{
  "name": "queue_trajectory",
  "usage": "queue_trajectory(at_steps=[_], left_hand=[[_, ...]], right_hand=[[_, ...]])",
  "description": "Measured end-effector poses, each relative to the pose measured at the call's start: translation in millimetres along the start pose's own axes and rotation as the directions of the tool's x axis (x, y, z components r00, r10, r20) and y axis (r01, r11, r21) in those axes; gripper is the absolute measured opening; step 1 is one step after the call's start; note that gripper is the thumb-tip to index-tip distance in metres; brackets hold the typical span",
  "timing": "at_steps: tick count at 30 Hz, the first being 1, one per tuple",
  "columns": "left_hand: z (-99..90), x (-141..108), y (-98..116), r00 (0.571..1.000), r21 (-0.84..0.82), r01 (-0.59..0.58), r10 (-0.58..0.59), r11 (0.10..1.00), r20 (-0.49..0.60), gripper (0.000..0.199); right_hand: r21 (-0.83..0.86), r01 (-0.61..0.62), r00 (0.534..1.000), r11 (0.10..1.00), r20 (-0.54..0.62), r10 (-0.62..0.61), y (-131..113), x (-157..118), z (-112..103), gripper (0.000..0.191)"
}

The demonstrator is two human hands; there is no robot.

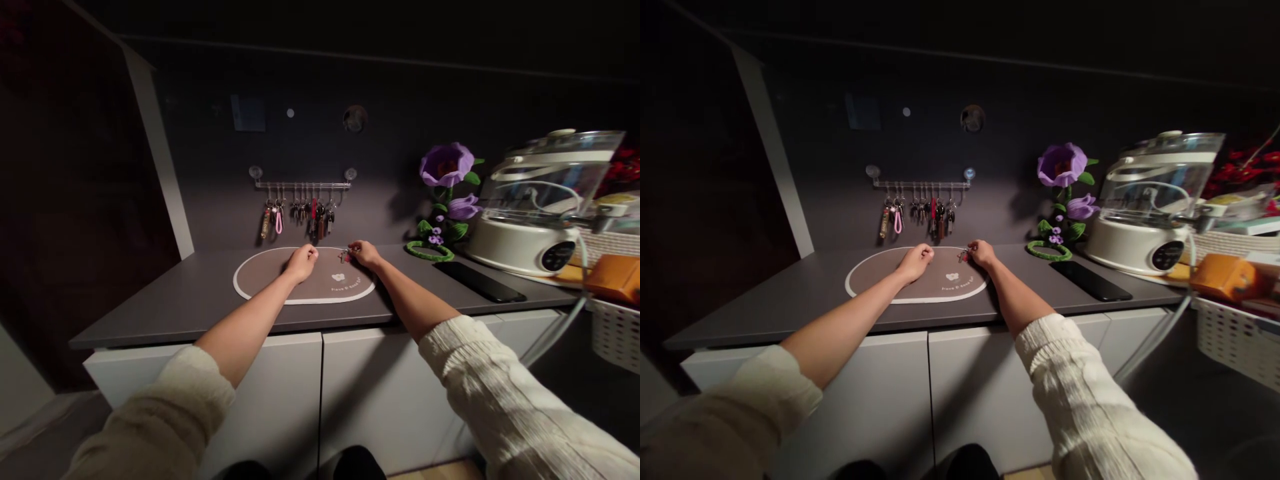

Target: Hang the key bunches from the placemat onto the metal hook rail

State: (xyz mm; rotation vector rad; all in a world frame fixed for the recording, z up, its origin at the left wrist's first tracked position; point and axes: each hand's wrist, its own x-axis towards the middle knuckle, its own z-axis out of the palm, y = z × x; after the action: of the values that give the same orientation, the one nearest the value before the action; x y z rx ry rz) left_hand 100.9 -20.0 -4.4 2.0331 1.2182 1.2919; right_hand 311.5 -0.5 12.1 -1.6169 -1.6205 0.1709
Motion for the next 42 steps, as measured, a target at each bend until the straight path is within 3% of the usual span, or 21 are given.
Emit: queue_trajectory(at_steps=[9,16,25,35,38,42], left_hand=[[1.2,-1,0,1.0,-0.017,0.021,-0.02,1.0,0.021,0.007],[0.4,0,0,0.999,-0.041,0.034,-0.034,0.999,-0.001,0.006],[-0.7,-1,6,0.998,-0.085,0.042,-0.045,0.995,-0.042,0.008],[2.9,6,1,0.994,-0.23,0.055,-0.075,0.972,-0.078,0.021],[3.3,5,3,0.997,-0.283,0.064,-0.076,0.957,-0.03,0.019],[2.8,2,8,0.991,-0.414,0.104,-0.062,0.904,0.115,0.016]], right_hand=[[-0.17,0.131,0.99,0.977,0.067,-0.121,-3,4,3,0.012],[-0.134,0.158,0.987,0.978,0.052,-0.152,-9,-1,1,0.015],[0.177,0.258,0.965,0.95,-0.005,-0.262,-29,-10,-4,0.009],[0.487,0.292,0.899,0.823,0.153,-0.41,-45,-19,3,0.013],[0.513,0.282,0.882,0.811,0.194,-0.43,-49,-21,4,0.015],[0.515,0.308,0.859,0.8,0.211,-0.466,-52,-23,6,0.015]])
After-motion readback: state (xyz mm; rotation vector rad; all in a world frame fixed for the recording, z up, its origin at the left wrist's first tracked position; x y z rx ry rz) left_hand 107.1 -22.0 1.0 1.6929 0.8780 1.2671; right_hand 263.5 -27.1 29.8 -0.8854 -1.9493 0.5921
